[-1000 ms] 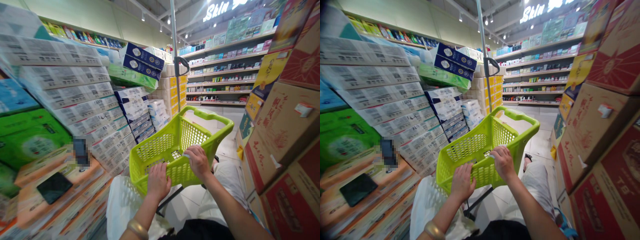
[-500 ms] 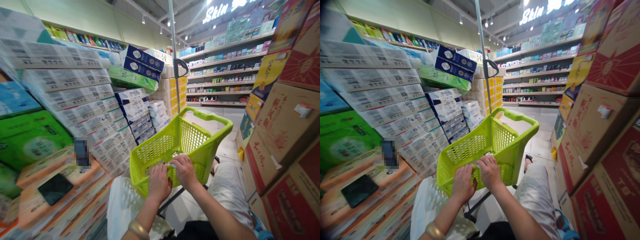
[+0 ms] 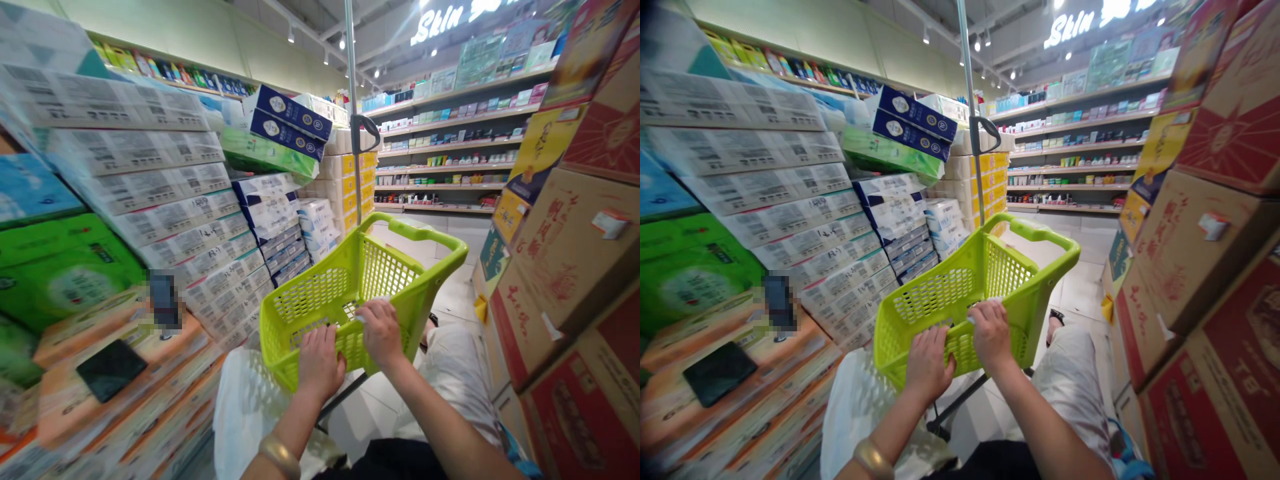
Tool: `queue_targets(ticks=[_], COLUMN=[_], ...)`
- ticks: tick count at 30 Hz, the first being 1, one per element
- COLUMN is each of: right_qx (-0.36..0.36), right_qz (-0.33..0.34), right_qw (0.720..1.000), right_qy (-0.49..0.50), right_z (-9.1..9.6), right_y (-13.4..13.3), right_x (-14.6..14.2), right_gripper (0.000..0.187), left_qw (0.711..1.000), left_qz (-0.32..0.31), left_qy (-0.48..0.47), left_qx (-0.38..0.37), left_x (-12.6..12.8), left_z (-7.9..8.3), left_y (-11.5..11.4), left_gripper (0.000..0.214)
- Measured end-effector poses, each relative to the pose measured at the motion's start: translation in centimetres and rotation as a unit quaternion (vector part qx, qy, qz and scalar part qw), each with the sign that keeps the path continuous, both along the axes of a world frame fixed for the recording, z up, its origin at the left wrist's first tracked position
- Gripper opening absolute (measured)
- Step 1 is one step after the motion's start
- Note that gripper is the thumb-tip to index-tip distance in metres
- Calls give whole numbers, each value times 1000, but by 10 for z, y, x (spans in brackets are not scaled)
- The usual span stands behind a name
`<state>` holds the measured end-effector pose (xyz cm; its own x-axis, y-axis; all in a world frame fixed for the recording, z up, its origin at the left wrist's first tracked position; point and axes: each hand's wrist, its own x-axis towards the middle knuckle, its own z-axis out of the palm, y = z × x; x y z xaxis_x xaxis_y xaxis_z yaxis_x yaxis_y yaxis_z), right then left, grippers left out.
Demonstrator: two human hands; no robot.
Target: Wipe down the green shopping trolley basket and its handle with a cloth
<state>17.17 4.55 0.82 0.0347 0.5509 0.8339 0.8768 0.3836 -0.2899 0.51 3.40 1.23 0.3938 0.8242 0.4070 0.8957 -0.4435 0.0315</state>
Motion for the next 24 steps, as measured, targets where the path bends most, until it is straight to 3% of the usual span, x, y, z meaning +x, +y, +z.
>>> queue_targets(ticks=[3, 5, 8, 13, 16, 19, 24], right_qx=[-7, -8, -3, 24, 32, 27, 3], right_qz=[63, 85, 78, -11, -49, -63, 24], right_qw=[998, 996, 996, 999, 998, 998, 1000], right_qy=[-4, -16, -42, -41, -22, 11, 7], right_z=[-10, -9, 0, 16, 18, 13, -3], right_y=[-5, -6, -4, 3, 6, 5, -5], right_x=[-35, -38, -11, 54, 64, 44, -16], right_gripper=[24, 24, 24, 25, 30, 30, 29], left_qw=[1000, 1000, 1000, 1000, 1000, 1000, 1000], left_qz=[-7, -10, -5, -3, -4, -3, 5], left_qy=[4, 5, 7, 7, 4, -3, 2], left_qx=[-12, -12, -6, 3, 0, 4, -3], left_x=[-3, -6, -9, -8, -4, -3, -5], left_z=[1, 0, -1, -1, -1, -1, 1], left_y=[-1, 0, 0, 0, -1, -2, -4], left_gripper=[43, 44, 46, 45, 45, 45, 45])
